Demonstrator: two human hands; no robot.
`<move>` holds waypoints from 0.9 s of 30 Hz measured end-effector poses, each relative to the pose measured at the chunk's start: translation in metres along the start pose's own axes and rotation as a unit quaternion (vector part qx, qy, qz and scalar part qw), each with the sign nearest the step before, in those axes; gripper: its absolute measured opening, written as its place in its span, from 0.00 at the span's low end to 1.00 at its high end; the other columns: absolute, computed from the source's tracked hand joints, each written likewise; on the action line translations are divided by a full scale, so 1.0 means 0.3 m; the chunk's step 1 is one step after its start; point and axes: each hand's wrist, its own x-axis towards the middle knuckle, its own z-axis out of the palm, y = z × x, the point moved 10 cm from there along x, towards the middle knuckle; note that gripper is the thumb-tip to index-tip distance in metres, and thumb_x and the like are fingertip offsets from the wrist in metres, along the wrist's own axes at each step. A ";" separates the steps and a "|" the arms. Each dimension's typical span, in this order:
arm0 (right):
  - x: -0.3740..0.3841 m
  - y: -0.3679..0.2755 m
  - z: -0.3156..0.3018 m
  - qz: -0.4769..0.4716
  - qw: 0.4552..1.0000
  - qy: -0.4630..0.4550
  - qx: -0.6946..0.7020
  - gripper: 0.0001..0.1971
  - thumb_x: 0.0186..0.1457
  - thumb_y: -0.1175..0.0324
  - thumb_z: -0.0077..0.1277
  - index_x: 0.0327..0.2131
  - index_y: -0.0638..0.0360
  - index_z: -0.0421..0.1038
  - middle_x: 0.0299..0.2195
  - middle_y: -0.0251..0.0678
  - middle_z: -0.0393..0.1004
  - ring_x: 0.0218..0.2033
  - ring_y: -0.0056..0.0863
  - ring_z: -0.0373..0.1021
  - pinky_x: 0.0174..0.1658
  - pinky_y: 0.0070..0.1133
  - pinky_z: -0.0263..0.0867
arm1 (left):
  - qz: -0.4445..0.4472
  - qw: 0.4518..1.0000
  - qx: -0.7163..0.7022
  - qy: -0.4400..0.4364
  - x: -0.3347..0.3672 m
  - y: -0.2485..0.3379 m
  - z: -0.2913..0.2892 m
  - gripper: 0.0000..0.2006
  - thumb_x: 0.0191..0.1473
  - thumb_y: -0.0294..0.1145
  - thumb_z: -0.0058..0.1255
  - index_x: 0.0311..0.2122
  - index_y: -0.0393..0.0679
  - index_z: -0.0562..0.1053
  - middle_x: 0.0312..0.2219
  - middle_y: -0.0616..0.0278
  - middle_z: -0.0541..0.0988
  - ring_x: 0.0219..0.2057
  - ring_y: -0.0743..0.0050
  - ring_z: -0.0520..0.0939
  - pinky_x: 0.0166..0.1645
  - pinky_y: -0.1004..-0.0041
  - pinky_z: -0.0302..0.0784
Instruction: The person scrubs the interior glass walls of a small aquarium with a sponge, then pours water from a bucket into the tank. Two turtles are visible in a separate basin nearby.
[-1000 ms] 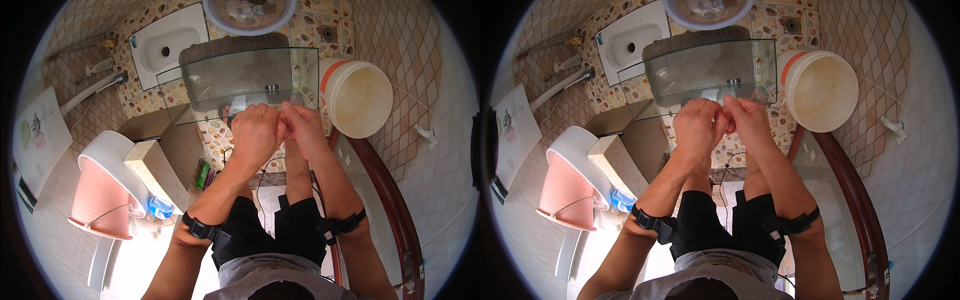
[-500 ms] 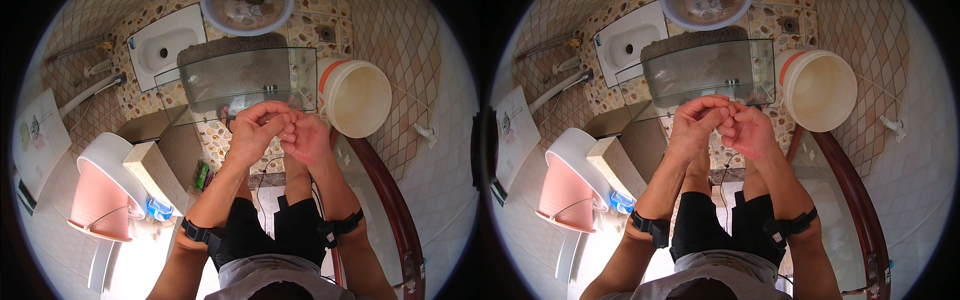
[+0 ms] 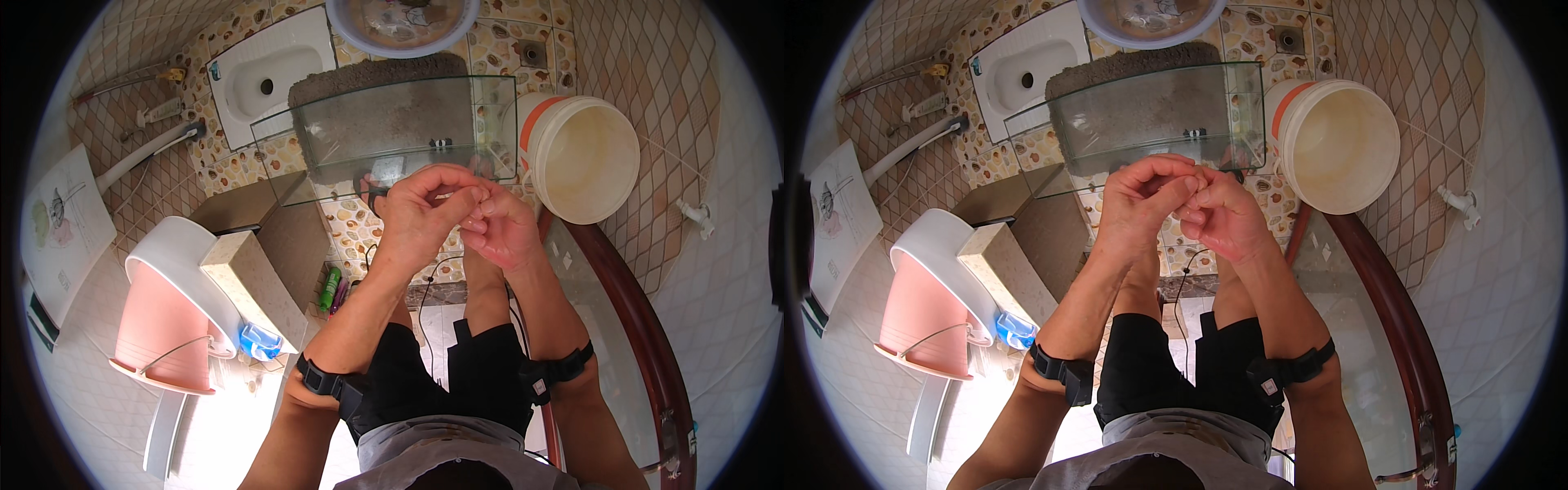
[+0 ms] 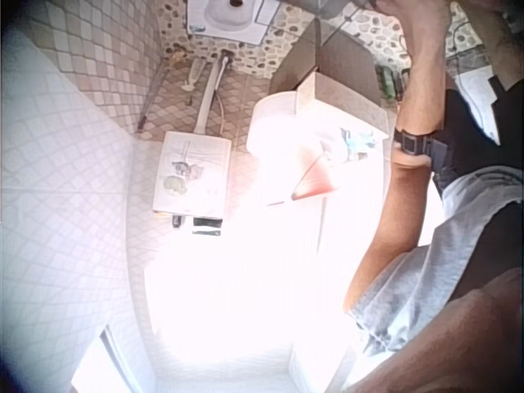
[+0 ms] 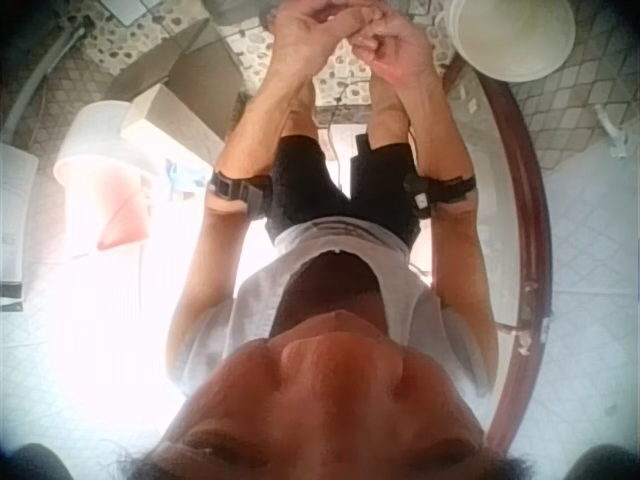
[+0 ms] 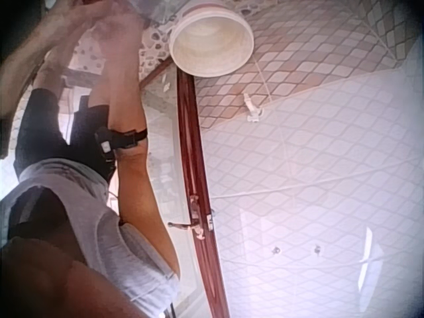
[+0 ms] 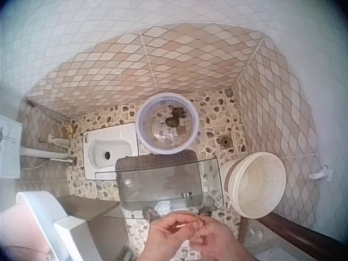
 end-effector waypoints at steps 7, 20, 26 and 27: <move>-0.011 0.000 0.007 -0.004 1.000 0.004 -0.020 0.15 0.52 0.74 0.47 0.45 0.60 0.69 0.28 0.27 0.68 0.26 0.17 0.65 0.24 0.19 0.65 | -0.020 1.000 0.017 0.007 -0.009 -0.022 -0.005 0.06 0.58 0.17 0.57 0.41 0.32 0.79 0.37 0.56 0.84 0.34 0.77 0.85 0.39 0.77 0.85; -0.039 -0.018 0.002 -0.017 1.000 -0.005 0.005 0.11 0.58 0.65 0.45 0.38 0.60 0.72 0.28 0.28 0.70 0.26 0.19 0.64 0.26 0.23 0.67 | 0.004 0.998 0.031 -0.047 -0.039 -0.031 0.010 0.13 0.61 0.18 0.55 0.51 0.29 0.76 0.42 0.52 0.82 0.36 0.72 0.86 0.42 0.75 0.84; -0.030 -0.002 -0.012 0.033 0.999 0.003 0.019 0.11 0.63 0.61 0.45 0.35 0.57 0.72 0.26 0.26 0.68 0.25 0.19 0.62 0.26 0.22 0.64 | 0.035 0.997 0.045 -0.058 -0.044 -0.011 0.014 0.13 0.63 0.18 0.50 0.52 0.27 0.75 0.38 0.53 0.84 0.36 0.67 0.88 0.43 0.74 0.86; -0.028 0.000 -0.013 0.035 0.999 0.002 0.024 0.10 0.64 0.62 0.45 0.35 0.57 0.72 0.26 0.26 0.68 0.25 0.19 0.62 0.26 0.22 0.63 | 0.053 0.994 0.076 -0.051 -0.044 0.002 0.010 0.13 0.63 0.18 0.51 0.52 0.29 0.76 0.36 0.53 0.84 0.36 0.67 0.88 0.42 0.74 0.86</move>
